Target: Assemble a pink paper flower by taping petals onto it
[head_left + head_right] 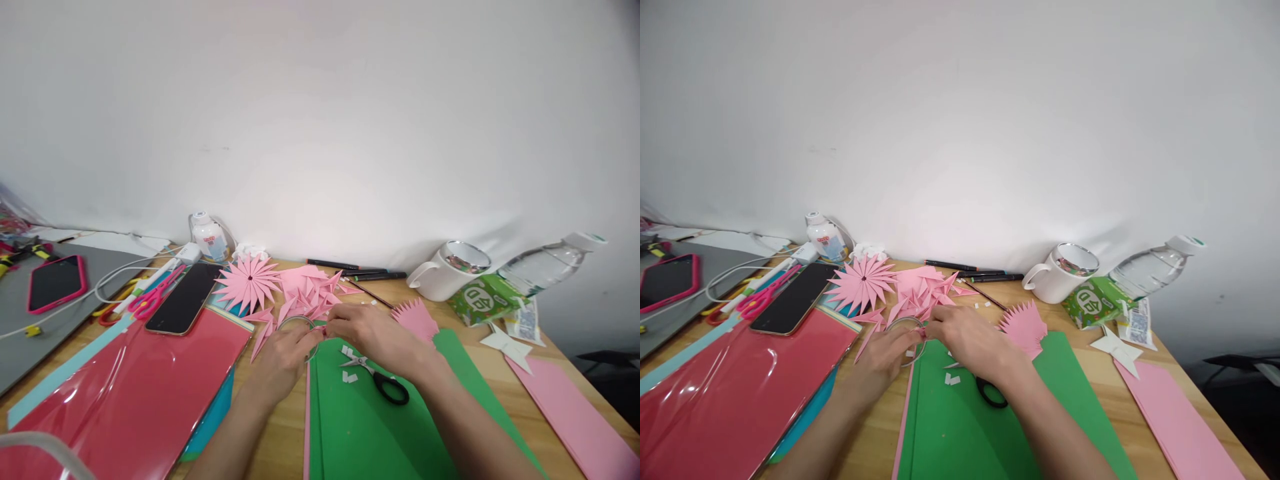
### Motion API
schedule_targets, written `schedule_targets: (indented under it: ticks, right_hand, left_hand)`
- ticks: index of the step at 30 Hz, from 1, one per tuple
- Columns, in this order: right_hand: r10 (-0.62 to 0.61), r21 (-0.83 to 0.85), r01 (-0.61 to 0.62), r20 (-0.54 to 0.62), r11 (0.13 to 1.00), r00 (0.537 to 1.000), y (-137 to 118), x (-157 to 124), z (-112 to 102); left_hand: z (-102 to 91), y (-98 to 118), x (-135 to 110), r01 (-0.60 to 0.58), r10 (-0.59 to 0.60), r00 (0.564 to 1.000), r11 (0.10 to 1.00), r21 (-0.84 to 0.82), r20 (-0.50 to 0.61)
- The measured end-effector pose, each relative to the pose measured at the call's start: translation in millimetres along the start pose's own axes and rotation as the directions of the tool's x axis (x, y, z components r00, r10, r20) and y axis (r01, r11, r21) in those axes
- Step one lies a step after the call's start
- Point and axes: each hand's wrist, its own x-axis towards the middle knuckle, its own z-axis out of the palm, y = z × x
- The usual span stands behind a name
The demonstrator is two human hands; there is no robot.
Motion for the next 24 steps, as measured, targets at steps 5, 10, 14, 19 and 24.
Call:
schedule_targets:
  ticks: [5, 10, 14, 19, 24]
  right_hand:
    - [0.005, -0.047, -0.005, 0.007, 0.999, 1.000, -4, 2, -1]
    - [0.033, -0.114, -0.027, 0.050, 0.993, 0.998, -8, 4, -1]
    - [0.053, -0.136, -0.042, 0.085, 0.990, 0.995, -10, 5, -3]
    - [0.054, -0.114, -0.044, 0.083, 0.992, 0.995, -11, 6, -4]
    - [0.020, -0.056, -0.019, 0.026, 0.998, 0.999, -5, 3, 0]
  left_hand:
    - [0.2, 0, 0, 0.015, -0.014, 1.000, 1.000, -0.013, 0.020]
    - [0.5, -1, 0, 0.016, -0.015, 1.000, 1.000, -0.006, 0.028]
    - [-0.3, -1, 0, 0.005, -0.004, 1.000, 1.000, -0.015, 0.018]
    - [-0.1, -1, 0, 0.011, -0.011, 1.000, 1.000, -0.027, -0.005]
    - [3.4, -2, -1, 0.075, -0.076, 0.997, 0.994, -0.080, -0.015]
